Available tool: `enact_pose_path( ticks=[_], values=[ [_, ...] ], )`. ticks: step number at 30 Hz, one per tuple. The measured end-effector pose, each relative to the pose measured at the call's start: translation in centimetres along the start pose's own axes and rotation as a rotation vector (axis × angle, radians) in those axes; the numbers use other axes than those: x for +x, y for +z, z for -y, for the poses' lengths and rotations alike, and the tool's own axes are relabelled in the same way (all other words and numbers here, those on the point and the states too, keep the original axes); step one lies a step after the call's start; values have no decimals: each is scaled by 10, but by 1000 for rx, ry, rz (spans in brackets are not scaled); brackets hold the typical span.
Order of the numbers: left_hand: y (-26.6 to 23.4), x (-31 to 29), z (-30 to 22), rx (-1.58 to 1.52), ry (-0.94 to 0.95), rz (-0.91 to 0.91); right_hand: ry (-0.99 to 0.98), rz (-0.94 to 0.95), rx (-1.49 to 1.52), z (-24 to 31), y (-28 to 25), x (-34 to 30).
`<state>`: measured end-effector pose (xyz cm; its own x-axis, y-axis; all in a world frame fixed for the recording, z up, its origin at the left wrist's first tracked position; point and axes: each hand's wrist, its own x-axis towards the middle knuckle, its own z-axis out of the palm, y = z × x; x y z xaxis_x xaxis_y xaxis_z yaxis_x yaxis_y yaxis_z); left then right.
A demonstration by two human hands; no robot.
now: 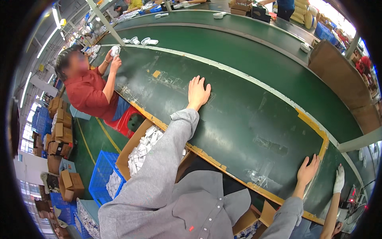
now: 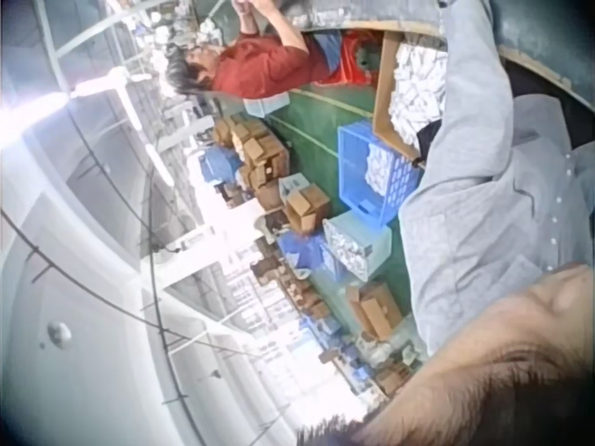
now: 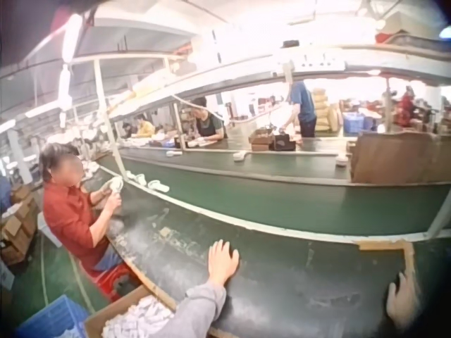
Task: Assembling small handheld electric fans at a factory assembly line station.
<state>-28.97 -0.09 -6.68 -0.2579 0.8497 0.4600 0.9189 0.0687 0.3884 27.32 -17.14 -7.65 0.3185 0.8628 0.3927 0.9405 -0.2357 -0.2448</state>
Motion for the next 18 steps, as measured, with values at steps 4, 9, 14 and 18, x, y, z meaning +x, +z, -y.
enact_pose_path(
  ticks=[4, 9, 14, 18],
  values=[
    [2, 0, -3, -7, 9, -3, -4, -6, -24, -7, -1, -4],
    [3, 0, 1, 0, 4, -16, -1, -5, -11, 0, -2, -1],
    [2, -1, 0, 3, -6, -1, -11, -13, -19, 0, -1, 0],
    [1, 0, 1, -4, -1, -6, -17, -14, -27, -2, 1, -1]
  ],
)
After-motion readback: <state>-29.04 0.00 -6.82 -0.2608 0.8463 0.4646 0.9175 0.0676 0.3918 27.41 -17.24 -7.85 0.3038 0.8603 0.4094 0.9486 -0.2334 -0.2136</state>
